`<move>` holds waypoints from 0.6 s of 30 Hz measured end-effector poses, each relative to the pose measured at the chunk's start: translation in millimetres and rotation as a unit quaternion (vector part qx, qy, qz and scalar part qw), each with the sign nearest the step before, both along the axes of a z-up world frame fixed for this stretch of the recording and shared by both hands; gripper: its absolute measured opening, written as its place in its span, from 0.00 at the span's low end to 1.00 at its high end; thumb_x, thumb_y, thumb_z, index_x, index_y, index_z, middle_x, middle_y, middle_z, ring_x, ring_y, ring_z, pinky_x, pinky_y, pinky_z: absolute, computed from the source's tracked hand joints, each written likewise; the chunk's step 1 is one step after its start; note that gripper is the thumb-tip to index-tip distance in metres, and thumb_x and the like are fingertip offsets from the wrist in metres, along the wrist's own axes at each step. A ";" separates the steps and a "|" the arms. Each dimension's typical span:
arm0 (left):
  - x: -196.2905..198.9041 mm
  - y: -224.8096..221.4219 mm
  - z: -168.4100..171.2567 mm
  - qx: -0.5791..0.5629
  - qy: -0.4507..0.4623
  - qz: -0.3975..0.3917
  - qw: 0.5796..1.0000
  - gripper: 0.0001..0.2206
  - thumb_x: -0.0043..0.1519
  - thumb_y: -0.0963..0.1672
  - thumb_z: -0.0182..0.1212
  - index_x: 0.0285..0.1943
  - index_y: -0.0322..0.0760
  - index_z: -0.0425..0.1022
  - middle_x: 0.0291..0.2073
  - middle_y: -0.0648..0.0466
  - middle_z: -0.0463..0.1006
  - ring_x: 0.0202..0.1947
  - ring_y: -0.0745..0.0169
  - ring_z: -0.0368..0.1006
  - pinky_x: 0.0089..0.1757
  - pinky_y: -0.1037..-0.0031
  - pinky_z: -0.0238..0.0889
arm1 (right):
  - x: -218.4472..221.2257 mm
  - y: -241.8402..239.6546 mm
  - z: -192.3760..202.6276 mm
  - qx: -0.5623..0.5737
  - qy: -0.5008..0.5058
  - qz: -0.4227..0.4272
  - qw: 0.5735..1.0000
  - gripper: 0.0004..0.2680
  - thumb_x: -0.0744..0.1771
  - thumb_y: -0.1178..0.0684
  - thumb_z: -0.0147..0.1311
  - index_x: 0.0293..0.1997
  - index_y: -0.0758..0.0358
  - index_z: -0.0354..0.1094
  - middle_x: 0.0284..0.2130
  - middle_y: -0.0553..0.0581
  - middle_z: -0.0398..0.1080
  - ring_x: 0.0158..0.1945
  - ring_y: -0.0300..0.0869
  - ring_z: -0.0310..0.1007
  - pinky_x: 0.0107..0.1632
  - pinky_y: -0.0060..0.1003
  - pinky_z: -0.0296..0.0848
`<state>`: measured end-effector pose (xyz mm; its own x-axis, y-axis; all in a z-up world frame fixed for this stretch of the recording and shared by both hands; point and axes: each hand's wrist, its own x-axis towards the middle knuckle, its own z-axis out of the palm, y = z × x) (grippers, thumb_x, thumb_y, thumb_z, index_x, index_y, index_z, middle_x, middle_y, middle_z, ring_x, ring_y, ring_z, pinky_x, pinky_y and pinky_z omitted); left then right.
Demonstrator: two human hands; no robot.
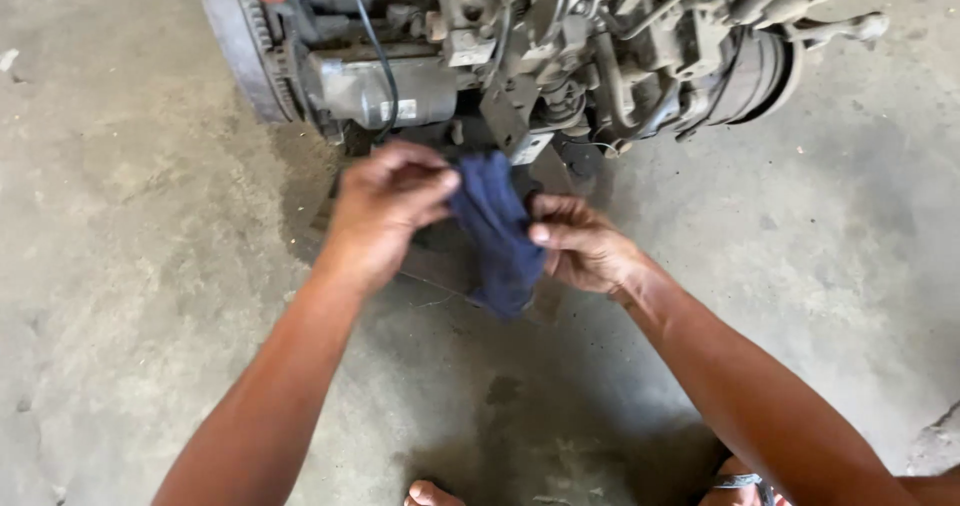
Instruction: Cleaning and inspecting various components of a disassembled vehicle engine.
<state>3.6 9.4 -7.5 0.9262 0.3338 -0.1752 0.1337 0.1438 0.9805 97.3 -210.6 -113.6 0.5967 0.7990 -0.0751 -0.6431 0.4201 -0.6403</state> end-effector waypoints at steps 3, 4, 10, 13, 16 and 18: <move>-1.8 4.5 13.5 -0.107 -0.040 0.110 0.987 0.09 0.57 0.37 0.71 0.43 0.31 0.76 0.32 0.52 0.76 0.31 0.64 0.81 0.34 0.73 0.84 | 3.0 4.2 -4.2 -0.031 0.037 0.043 0.998 0.04 0.66 0.61 0.59 0.35 0.69 0.67 0.23 0.59 0.71 0.28 0.47 0.80 0.36 0.44 0.84; -4.3 4.6 21.4 -0.120 -0.047 0.122 0.984 0.08 0.58 0.37 0.72 0.41 0.34 0.75 0.32 0.51 0.78 0.32 0.62 0.82 0.34 0.70 0.85 | 3.3 6.4 -4.4 -0.043 0.056 0.051 0.996 0.04 0.67 0.60 0.57 0.35 0.68 0.67 0.22 0.57 0.70 0.28 0.47 0.80 0.35 0.44 0.85; -3.6 3.2 21.8 0.058 -0.074 0.136 0.986 0.07 0.60 0.37 0.70 0.43 0.32 0.75 0.32 0.49 0.75 0.29 0.65 0.77 0.27 0.73 0.84 | -8.3 8.2 20.8 -0.165 -0.030 0.075 0.983 0.09 0.69 0.55 0.58 0.31 0.69 0.67 0.19 0.54 0.63 0.25 0.50 0.79 0.31 0.49 0.85; -7.2 6.6 29.9 0.108 -0.104 0.133 0.980 0.07 0.62 0.36 0.68 0.42 0.33 0.73 0.30 0.53 0.73 0.30 0.72 0.74 0.31 0.81 0.81 | -6.8 12.0 39.5 -0.219 -0.062 0.037 0.973 0.14 0.70 0.47 0.55 0.34 0.74 0.67 0.23 0.68 0.71 0.24 0.54 0.81 0.27 0.48 0.83; -8.3 12.7 34.6 0.189 -0.136 0.100 0.967 0.07 0.64 0.34 0.65 0.41 0.32 0.71 0.30 0.48 0.72 0.32 0.64 0.75 0.32 0.77 0.80 | -0.1 13.2 33.9 -0.209 -0.127 -0.047 0.968 0.12 0.70 0.51 0.56 0.36 0.74 0.67 0.24 0.68 0.72 0.24 0.52 0.80 0.26 0.42 0.83; -11.3 3.6 49.5 0.229 -0.145 0.078 0.960 0.07 0.65 0.34 0.64 0.43 0.32 0.70 0.31 0.48 0.72 0.33 0.64 0.73 0.33 0.76 0.76 | 1.2 14.6 33.7 -0.196 -0.159 -0.075 0.965 0.11 0.70 0.52 0.55 0.36 0.73 0.68 0.23 0.68 0.73 0.24 0.51 0.80 0.27 0.41 0.83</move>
